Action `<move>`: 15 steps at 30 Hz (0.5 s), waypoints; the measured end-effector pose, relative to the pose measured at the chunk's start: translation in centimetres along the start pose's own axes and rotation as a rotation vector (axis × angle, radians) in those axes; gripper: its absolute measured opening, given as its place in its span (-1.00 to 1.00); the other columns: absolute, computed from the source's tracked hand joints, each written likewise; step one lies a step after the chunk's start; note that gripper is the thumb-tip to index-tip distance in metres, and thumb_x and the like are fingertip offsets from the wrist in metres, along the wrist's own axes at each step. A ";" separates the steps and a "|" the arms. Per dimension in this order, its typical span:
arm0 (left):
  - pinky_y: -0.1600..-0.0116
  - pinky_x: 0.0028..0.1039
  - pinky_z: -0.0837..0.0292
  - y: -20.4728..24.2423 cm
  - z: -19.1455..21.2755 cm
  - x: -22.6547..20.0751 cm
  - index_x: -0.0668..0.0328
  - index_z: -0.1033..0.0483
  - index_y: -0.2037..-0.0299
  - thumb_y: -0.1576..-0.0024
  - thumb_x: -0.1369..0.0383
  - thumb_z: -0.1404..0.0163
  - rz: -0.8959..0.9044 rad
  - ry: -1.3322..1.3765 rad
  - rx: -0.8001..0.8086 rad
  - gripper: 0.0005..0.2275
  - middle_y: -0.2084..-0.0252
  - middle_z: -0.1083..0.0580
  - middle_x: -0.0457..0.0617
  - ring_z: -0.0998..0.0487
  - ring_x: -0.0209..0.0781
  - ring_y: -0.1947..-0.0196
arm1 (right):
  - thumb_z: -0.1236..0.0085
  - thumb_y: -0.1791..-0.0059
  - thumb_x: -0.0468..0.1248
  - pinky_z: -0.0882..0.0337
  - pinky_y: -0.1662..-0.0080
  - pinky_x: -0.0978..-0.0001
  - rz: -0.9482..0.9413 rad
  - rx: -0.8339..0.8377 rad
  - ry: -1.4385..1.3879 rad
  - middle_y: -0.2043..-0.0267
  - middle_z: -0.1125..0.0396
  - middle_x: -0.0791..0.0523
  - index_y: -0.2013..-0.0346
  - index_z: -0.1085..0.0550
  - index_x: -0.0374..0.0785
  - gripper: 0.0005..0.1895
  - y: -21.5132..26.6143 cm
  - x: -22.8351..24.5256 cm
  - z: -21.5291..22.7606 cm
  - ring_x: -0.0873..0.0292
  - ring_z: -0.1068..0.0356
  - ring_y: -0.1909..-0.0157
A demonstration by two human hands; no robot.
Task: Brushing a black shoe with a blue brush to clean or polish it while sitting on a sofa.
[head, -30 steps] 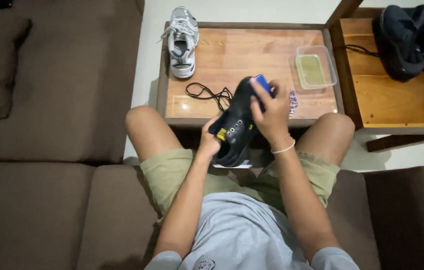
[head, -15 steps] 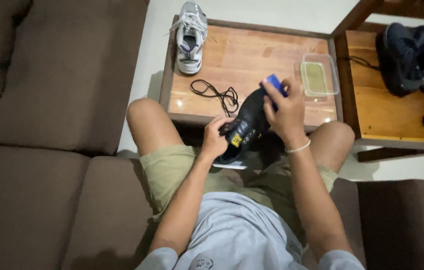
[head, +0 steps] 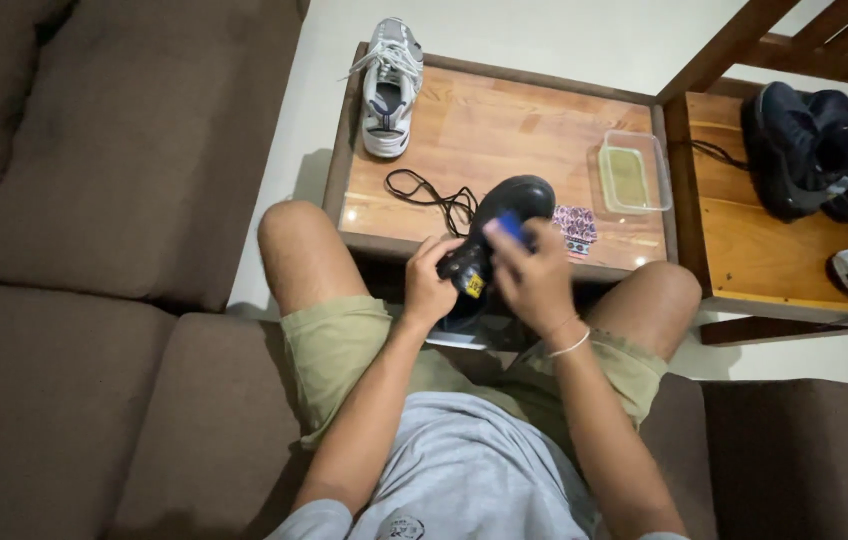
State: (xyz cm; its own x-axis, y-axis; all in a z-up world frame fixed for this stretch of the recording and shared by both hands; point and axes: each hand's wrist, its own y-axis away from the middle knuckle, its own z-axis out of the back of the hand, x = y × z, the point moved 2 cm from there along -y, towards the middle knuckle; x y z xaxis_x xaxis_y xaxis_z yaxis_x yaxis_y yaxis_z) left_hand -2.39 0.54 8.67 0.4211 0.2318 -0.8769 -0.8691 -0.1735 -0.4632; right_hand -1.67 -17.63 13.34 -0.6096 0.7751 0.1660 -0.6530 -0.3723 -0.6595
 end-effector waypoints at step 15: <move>0.00 -0.27 -0.50 -0.1 -0.5 2.4 0.27 -0.60 0.16 -0.11 0.50 -0.07 0.608 0.353 -0.176 -0.87 0.31 -0.54 0.07 -0.56 -0.10 0.20 | -0.27 0.09 -0.22 -0.32 -0.10 0.11 -0.024 0.015 -0.189 -0.08 -0.19 0.01 -0.21 -0.53 0.18 -0.45 4.9 1.8 -2.2 -0.07 -0.26 -0.04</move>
State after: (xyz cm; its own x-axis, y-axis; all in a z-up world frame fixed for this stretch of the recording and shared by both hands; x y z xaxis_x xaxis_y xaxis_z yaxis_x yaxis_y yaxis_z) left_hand -1.14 0.60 6.60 -0.0384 -0.2724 -0.9614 -0.9340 -0.3321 0.1314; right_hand -4.97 -16.95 8.75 -0.6666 0.6746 0.3172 -0.6741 -0.3638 -0.6429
